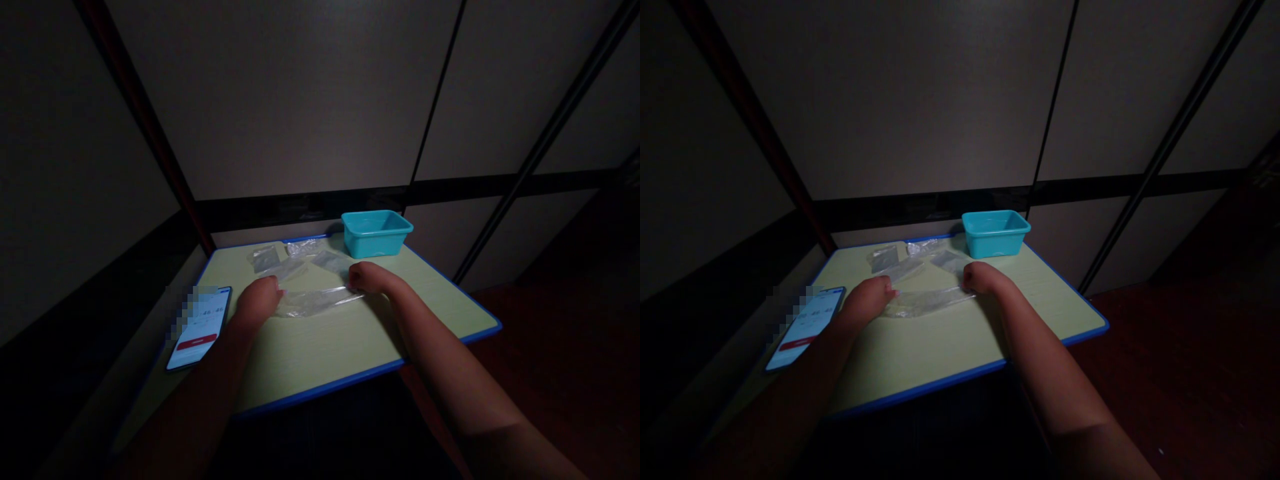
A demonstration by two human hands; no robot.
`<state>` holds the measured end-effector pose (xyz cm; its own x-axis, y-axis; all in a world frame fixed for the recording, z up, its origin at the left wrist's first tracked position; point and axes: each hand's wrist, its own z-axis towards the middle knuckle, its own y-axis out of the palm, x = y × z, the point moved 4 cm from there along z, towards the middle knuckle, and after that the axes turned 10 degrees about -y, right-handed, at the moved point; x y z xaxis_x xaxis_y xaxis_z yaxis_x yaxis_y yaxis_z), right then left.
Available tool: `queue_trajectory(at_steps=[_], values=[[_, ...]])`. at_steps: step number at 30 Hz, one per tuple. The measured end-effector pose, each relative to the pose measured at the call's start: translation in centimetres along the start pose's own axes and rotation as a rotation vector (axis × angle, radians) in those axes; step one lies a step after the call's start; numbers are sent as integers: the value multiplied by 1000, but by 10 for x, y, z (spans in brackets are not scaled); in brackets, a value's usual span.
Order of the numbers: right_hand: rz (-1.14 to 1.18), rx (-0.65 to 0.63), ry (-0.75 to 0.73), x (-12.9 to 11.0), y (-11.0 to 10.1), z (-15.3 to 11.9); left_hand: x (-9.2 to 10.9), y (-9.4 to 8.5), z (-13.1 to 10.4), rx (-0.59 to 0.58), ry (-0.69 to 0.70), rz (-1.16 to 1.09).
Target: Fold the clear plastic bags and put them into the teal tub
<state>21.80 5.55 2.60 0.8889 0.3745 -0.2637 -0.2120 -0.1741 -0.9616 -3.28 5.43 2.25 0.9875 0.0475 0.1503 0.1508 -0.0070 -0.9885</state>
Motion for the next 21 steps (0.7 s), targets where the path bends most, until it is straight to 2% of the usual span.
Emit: queue_trajectory(at_steps=[3,5,7,9,12,14,17,21], values=[[-2,4,4,1,1,0,0,-5,-3,40,-32,52],[-12,13,1,1,1,1,5,-12,-7,138,-8,38],[-22,15,-1,1,2,2,15,-18,-16,258,100,-41],[-31,16,-9,0,2,2,30,-19,-29,314,285,-147],[-42,22,-17,0,2,2,55,-7,-53,207,615,-169],[-44,28,-15,1,2,2,67,6,-64,89,745,-102],[-45,35,-26,2,2,2,72,19,-66,-19,756,-32],[-44,36,-17,2,2,3,67,26,-57,-63,673,0]])
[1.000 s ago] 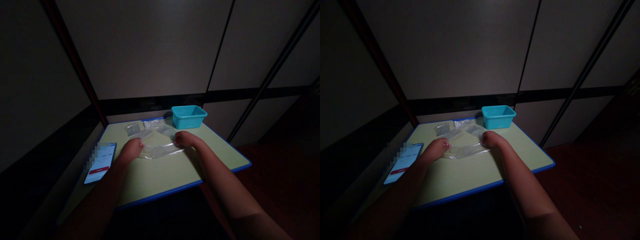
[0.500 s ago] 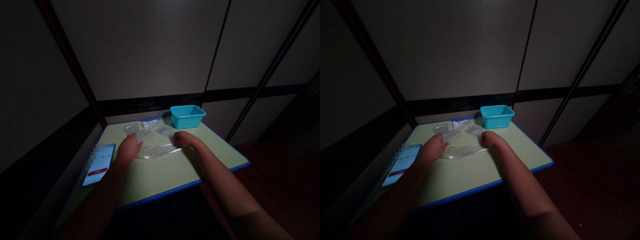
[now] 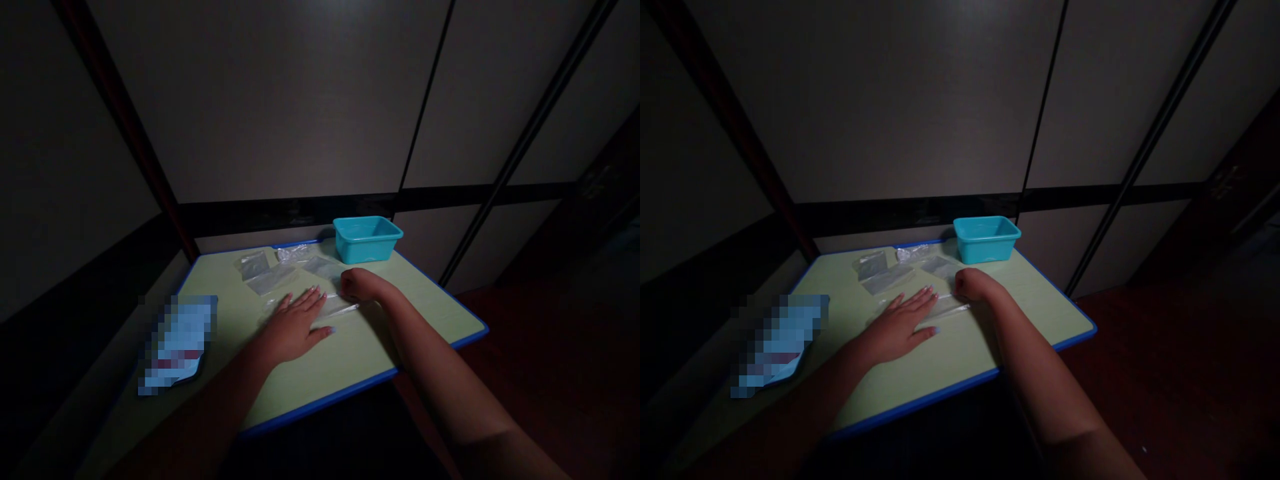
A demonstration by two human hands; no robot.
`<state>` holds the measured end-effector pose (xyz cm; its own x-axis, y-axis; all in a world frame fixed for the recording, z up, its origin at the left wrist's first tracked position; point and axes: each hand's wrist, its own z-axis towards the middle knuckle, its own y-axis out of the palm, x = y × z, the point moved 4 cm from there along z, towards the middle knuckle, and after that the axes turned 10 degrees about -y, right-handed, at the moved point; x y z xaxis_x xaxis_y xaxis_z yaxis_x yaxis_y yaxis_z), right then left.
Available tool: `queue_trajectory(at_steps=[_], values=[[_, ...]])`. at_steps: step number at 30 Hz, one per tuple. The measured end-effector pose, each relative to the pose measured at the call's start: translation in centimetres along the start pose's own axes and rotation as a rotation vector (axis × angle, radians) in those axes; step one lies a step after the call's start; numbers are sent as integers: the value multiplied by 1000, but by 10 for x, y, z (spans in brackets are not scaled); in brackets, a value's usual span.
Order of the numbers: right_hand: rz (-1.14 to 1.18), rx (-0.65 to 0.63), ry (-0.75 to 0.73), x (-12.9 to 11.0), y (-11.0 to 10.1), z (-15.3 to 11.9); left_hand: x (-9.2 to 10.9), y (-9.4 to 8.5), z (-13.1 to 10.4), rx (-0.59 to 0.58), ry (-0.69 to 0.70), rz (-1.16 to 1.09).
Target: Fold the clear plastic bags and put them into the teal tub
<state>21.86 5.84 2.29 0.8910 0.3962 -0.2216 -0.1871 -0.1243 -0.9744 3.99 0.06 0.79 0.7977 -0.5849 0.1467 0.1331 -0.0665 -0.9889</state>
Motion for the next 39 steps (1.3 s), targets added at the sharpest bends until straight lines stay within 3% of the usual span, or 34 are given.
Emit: queue_trajectory(at_steps=[6,17,24,31,34,39], values=[[27,3,-12,-3,-1,-1,-7,4,0,-85,6,-33],[40,57,4,4,-3,-3,-6,7,-2,-120,22,-35],[-42,85,122,15,-2,-4,-5,6,-2,-184,29,-36],[-8,60,209,22,-2,-5,-5,6,-3,-167,47,-64],[-44,64,252,21,-4,-6,-3,1,-3,-109,47,-40],[-76,84,333,18,-8,-8,-8,-24,-3,195,-46,38]])
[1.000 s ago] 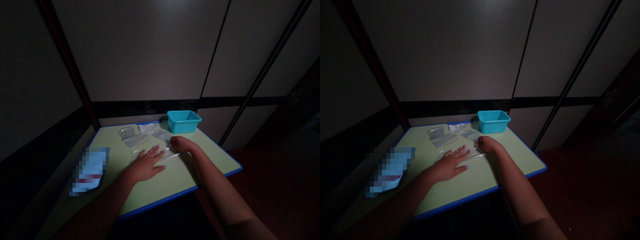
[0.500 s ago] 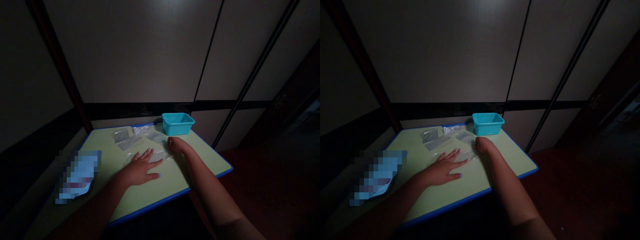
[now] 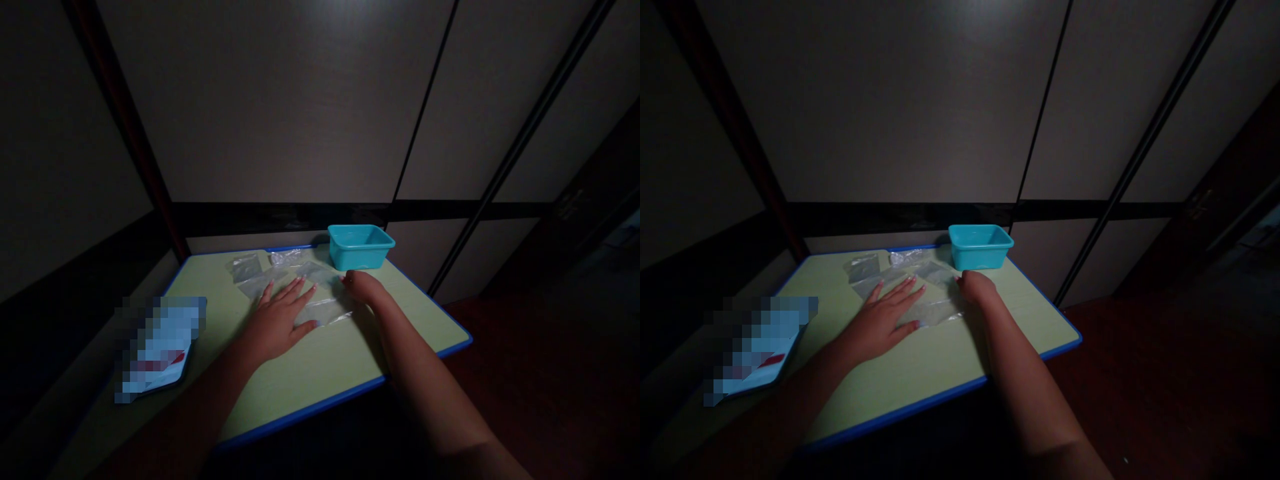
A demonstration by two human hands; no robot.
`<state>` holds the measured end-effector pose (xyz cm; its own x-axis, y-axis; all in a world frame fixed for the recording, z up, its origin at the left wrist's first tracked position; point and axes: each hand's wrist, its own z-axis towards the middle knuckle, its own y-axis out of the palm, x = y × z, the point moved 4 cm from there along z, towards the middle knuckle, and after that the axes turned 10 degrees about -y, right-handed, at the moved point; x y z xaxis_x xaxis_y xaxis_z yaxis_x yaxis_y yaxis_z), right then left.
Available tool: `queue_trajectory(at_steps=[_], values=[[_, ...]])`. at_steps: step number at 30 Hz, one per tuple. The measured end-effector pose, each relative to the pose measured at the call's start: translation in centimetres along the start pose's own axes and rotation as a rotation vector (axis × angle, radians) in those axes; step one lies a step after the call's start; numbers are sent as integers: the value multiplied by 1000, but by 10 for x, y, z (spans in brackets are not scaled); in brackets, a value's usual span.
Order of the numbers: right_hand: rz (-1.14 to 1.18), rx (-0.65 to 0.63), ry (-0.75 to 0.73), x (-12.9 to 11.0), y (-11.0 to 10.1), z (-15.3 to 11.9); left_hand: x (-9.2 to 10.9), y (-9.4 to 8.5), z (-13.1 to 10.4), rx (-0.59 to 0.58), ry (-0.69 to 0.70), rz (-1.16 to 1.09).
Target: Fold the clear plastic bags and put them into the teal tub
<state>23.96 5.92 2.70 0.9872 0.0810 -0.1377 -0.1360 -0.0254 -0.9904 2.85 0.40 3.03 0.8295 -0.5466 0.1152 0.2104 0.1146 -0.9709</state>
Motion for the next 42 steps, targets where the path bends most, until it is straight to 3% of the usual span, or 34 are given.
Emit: queue_trajectory(at_steps=[5,9,16,24,27,34,38,42], values=[[-52,20,43,0,-2,-2,-15,-1,4,58,-183,49],[-100,49,53,-6,-2,-6,-19,9,6,29,-201,44],[-114,163,-156,-32,-4,-14,-15,21,6,-71,-114,-5],[31,238,-377,-56,3,-20,-16,32,7,-164,-80,56],[64,206,-443,-74,8,-29,-15,32,7,-159,-60,81],[369,-25,-495,-110,18,-69,-19,40,7,-244,-28,105],[334,-28,-460,-107,23,-88,-18,37,6,-275,-51,93],[248,-7,-365,-87,27,-102,-15,33,5,-275,-81,77]])
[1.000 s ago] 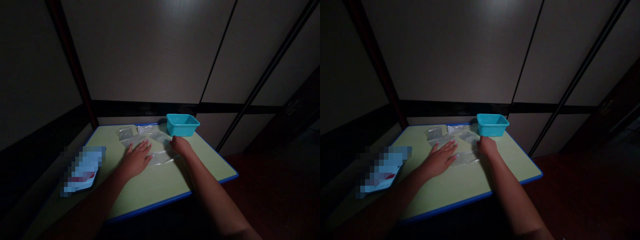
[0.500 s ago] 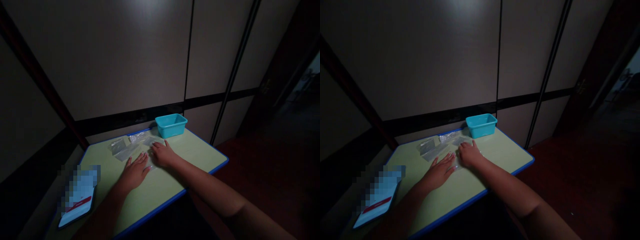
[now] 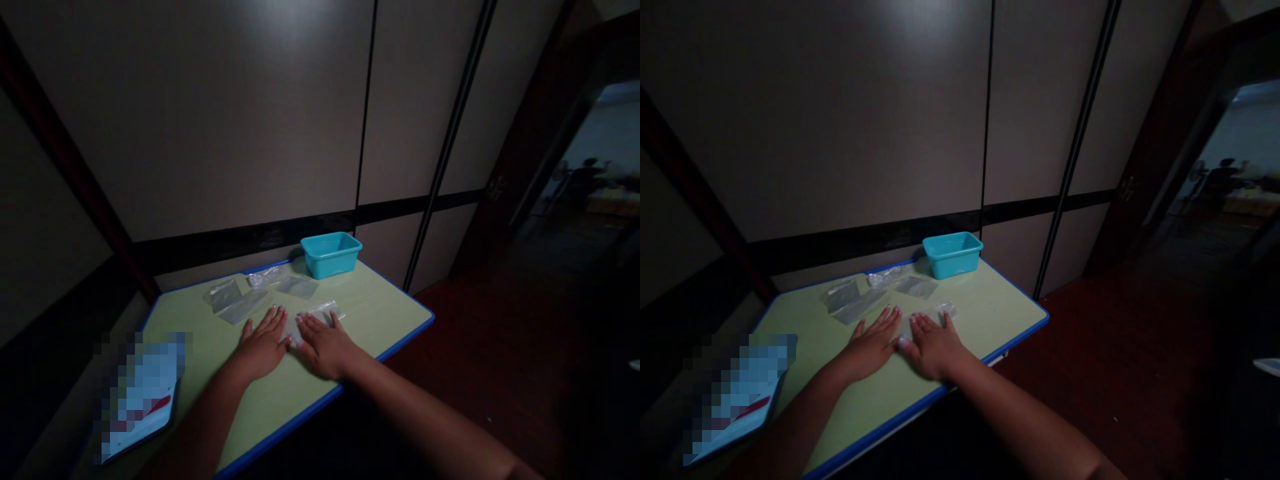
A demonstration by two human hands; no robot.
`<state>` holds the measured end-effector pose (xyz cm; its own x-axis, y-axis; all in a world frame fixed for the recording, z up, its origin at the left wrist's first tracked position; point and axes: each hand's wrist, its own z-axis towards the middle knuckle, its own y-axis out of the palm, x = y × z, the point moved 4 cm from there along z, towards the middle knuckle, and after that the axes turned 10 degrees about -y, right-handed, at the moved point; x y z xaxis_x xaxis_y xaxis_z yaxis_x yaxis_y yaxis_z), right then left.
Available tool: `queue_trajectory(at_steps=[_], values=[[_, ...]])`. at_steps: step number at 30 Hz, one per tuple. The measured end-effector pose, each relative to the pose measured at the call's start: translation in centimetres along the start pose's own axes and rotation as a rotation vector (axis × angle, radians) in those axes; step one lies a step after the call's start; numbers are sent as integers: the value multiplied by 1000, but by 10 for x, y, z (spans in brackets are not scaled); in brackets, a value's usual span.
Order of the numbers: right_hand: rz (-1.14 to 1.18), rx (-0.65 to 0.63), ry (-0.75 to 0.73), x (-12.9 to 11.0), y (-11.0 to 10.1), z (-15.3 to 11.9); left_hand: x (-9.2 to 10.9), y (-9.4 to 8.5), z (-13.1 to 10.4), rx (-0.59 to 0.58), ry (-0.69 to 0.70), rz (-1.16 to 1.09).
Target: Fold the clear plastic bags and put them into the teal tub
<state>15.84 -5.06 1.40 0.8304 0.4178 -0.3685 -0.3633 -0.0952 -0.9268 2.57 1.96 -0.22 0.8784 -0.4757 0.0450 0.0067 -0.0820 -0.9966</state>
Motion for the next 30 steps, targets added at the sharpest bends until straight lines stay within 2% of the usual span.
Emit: queue_trajectory(at_steps=[7,12,16,19,21,25,30], values=[[-135,30,268,42,-12,-41,-1,2,0,12,-11,-51],[-224,49,328,47,-11,-47,-1,0,-2,15,-14,-66],[-209,72,212,23,-10,-28,1,0,-1,27,-19,-64],[-116,-28,23,1,-8,-2,0,4,0,21,-24,-47],[-60,-96,-28,-6,-6,16,-1,6,1,13,-31,-33],[-35,-136,-25,-2,2,37,-2,6,1,-8,-30,-36],[-106,-78,-23,15,3,27,0,4,-1,-32,-32,-51]])
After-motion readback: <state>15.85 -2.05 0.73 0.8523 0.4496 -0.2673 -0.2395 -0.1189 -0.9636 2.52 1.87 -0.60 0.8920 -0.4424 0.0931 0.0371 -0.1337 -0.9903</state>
